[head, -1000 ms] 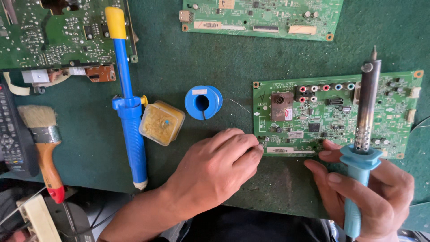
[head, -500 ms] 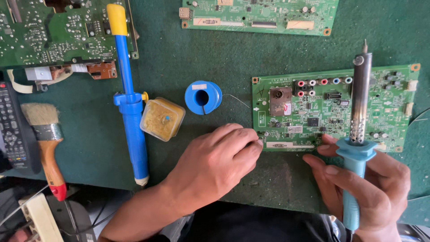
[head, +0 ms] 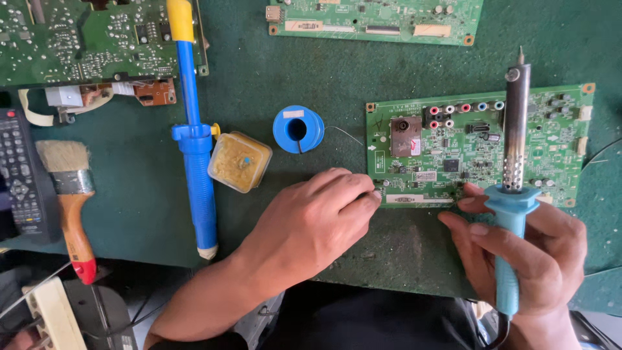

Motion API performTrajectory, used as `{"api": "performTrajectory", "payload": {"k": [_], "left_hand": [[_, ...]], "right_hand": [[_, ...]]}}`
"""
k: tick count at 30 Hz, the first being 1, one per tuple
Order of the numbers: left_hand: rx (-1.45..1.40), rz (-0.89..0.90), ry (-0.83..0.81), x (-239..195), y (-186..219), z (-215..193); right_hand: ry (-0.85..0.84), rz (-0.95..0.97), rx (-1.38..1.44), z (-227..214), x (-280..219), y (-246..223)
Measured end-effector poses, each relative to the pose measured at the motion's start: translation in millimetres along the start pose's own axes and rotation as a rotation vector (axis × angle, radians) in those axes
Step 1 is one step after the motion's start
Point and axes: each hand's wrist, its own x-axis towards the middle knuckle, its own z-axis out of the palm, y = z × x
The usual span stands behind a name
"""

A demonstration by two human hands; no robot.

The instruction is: The person uses a multimeter probe to test a circuit board, then picks up a small electronic component. They place the component onto the board and use a soldering iron and solder wire to attach it. The person flips the board to inspect the soldered connection.

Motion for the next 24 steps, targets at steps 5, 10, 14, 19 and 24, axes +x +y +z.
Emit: {"api": "performTrajectory", "payload": {"k": [5, 10, 14, 19, 24], "left_hand": [[0.032, -0.003, 0.026, -2, 0, 3], [0.032, -0.001, 0.039, -3, 0, 6], [0.049, -0.009, 0.044, -4, -1, 8], [0.072, -0.010, 0.050, -4, 1, 9], [0.104, 0.015, 0.058, -5, -1, 10]], "right_hand": [[-0.009, -0.121, -0.026, -3, 4, 2], [0.013, -0.141, -0.036, -2, 4, 1], [0.033, -0.152, -0.052, -1, 4, 1], [0.038, -0.140, -0.035, 0, 3, 2], [0.094, -0.144, -0.018, 1, -4, 2]]}}
